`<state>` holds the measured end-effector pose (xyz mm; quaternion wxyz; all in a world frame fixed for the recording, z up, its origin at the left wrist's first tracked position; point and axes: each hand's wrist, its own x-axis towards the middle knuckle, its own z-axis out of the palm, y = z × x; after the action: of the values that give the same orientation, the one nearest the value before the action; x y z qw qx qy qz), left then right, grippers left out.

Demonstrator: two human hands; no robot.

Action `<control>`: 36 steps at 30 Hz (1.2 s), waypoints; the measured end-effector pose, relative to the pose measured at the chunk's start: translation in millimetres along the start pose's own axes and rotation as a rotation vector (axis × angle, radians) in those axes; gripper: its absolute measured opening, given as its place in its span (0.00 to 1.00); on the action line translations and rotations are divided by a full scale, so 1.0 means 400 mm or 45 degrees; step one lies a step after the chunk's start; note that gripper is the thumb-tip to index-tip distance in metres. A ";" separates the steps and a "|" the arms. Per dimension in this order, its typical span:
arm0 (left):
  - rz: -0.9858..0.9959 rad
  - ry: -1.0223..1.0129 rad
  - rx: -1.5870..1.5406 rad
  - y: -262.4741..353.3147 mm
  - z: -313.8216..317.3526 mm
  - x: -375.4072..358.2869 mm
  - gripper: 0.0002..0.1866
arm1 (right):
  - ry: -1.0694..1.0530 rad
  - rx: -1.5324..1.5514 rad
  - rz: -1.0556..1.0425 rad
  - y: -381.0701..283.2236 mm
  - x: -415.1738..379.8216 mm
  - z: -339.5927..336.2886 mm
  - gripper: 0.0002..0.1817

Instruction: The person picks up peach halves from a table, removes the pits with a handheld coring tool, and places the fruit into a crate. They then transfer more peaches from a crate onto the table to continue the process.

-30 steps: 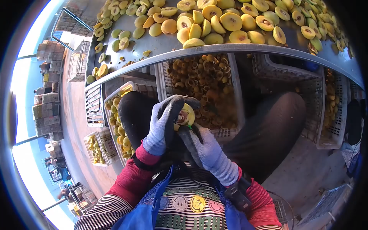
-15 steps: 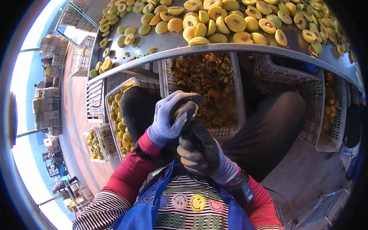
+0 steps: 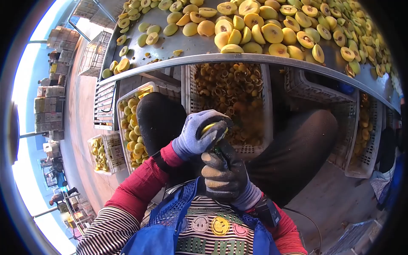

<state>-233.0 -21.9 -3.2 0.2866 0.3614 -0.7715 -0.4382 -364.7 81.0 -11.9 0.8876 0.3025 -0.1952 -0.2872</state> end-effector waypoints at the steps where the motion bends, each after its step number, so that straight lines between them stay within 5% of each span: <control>1: 0.060 -0.025 0.062 0.000 -0.005 0.002 0.13 | -0.019 0.013 0.017 0.003 0.004 -0.002 0.25; 4: -0.316 -0.002 -0.463 0.022 0.018 -0.017 0.15 | -0.146 0.059 0.039 0.034 0.022 0.021 0.25; 11: -0.556 0.213 -0.981 0.026 0.070 -0.057 0.19 | -0.138 -0.040 -0.007 0.027 0.024 0.004 0.25; 13: -0.694 0.440 -2.218 0.034 0.068 -0.056 0.17 | -0.074 -0.198 -0.129 0.023 0.023 0.003 0.24; 15: -0.550 0.629 -0.714 0.028 0.056 -0.082 0.12 | -0.062 -0.183 -0.187 -0.004 0.021 -0.005 0.22; 16: -0.781 0.807 -1.297 0.020 0.006 -0.093 0.07 | 0.009 -0.186 -0.181 -0.018 0.016 -0.008 0.22; 17: -0.429 0.771 -0.223 0.008 -0.024 -0.132 0.09 | 0.085 -0.185 -0.178 -0.031 0.010 -0.016 0.22; 19: -0.312 1.048 -0.224 0.037 -0.143 -0.176 0.19 | 0.157 -0.140 -0.171 -0.048 0.008 -0.026 0.23; 20: -0.368 1.161 0.344 -0.018 -0.222 -0.244 0.18 | 0.229 -0.095 -0.158 -0.058 0.007 -0.028 0.24; 21: -0.352 1.115 0.292 -0.066 -0.322 -0.261 0.17 | 0.215 -0.112 -0.165 -0.068 0.004 -0.034 0.24; 23: -0.996 0.708 1.437 -0.090 -0.414 -0.275 0.21 | 0.467 -0.199 -0.208 -0.077 0.002 -0.054 0.24; 25: -0.753 0.694 1.703 -0.102 -0.416 -0.246 0.14 | 0.374 -0.156 -0.195 -0.086 0.014 -0.060 0.24; 28: -0.342 0.745 0.927 0.034 -0.274 0.027 0.15 | 0.649 -0.370 -0.249 -0.100 0.035 -0.051 0.23; 31: 0.074 0.392 1.052 0.010 -0.146 0.262 0.26 | 0.861 -0.611 -0.392 -0.106 0.043 -0.037 0.24; 36: 0.055 -0.477 1.003 -0.079 -0.104 0.466 0.28 | 0.655 -0.500 -0.483 -0.167 -0.004 -0.064 0.25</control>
<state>-298.8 -203.3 11.2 -0.0088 0.3411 -0.9258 -0.1624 -378.7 49.3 -74.6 0.8798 0.2196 0.1525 -0.3931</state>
